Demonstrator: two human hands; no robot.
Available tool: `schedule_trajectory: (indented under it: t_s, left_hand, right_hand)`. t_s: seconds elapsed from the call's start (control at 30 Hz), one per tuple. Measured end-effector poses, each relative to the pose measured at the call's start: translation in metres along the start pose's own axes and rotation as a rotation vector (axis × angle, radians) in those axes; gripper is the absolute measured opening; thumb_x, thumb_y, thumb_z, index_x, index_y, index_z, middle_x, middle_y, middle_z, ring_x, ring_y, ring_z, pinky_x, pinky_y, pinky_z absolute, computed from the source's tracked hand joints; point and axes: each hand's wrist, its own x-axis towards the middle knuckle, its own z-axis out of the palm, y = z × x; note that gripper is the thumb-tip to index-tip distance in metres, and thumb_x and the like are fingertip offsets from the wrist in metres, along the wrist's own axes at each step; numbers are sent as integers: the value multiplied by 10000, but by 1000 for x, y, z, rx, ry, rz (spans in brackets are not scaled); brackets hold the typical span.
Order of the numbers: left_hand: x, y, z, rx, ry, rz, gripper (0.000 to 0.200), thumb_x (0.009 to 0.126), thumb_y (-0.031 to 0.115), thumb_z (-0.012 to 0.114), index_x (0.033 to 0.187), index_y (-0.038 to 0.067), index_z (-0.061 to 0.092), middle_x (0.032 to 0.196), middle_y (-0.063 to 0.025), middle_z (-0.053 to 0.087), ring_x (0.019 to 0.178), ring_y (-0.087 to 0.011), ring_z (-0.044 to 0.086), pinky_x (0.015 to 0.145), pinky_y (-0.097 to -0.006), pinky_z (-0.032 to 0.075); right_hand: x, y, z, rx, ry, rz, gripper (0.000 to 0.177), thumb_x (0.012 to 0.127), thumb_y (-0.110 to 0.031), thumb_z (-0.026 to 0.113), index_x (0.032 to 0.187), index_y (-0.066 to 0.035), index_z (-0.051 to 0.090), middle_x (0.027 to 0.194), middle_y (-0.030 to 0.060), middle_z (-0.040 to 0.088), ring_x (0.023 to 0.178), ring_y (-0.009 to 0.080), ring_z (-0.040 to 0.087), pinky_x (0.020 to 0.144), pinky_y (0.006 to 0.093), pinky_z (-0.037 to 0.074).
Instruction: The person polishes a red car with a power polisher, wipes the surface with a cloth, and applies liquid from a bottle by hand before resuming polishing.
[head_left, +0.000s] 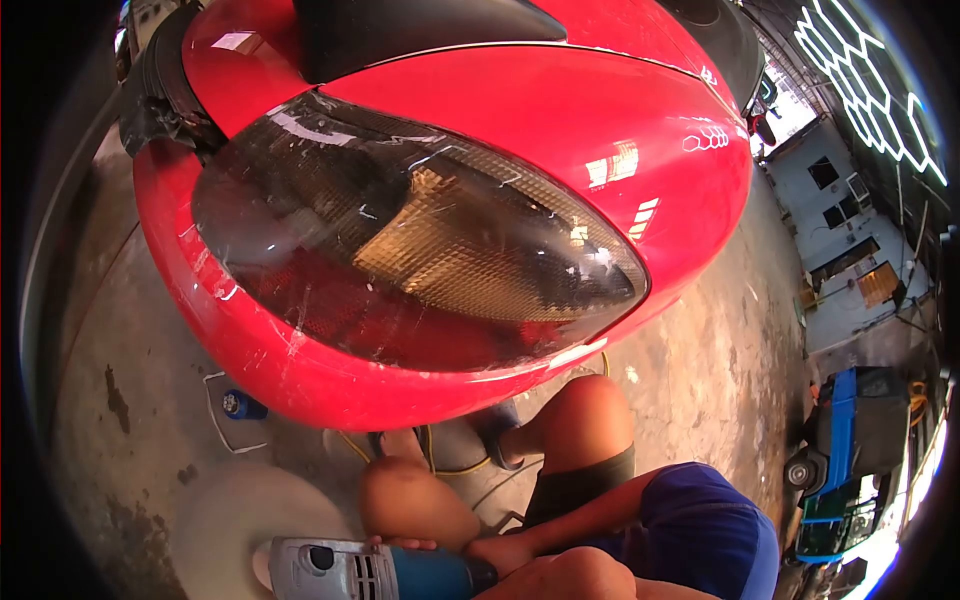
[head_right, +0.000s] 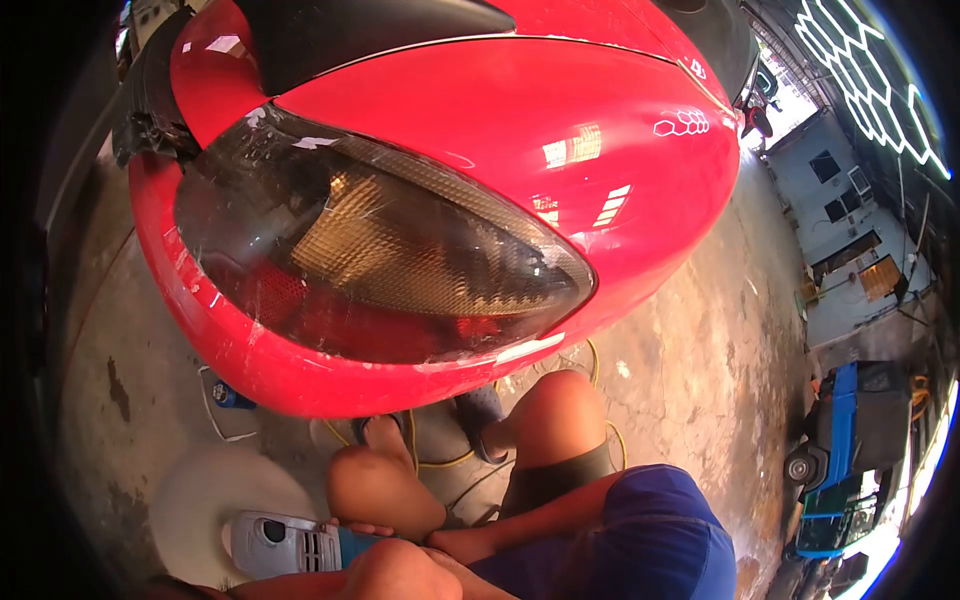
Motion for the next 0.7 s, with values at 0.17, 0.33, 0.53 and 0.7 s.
schedule_trajectory:
  t_s: [0.17,0.33,0.53,0.7]
  left_hand:
    - [-4,0,4,22,6,14,1223,738,444,994,1631,5,284,1436,-237,549,1262,-419,639,1059,-544,582]
    - [-7,1,10,45,9,22,1206,749,465,984,1622,-2,296,1430,-231,549,1253,-414,641,1055,-540,583]
    - [-20,2,19,89,-7,43,1188,761,491,971,1611,-12,311,1424,-223,548,1243,-408,643,1052,-536,584]
    - [-29,-1,33,112,-23,68,1150,785,538,943,1586,-25,341,1411,-209,546,1226,-393,644,1050,-527,583]
  right_hand:
    - [-1,19,5,-6,42,-45,414,938,-335,754,1130,24,679,1036,199,743,989,270,711,840,442,539]
    - [0,39,9,-66,47,7,456,924,-359,771,1148,28,679,1088,207,738,1018,273,706,840,435,537]
    - [-6,19,21,-141,131,28,414,891,-329,819,1082,19,699,1014,163,746,945,230,705,796,408,541]
    - [-19,-17,33,-12,186,-167,229,893,-209,836,920,-14,719,738,56,718,649,157,678,639,355,543]
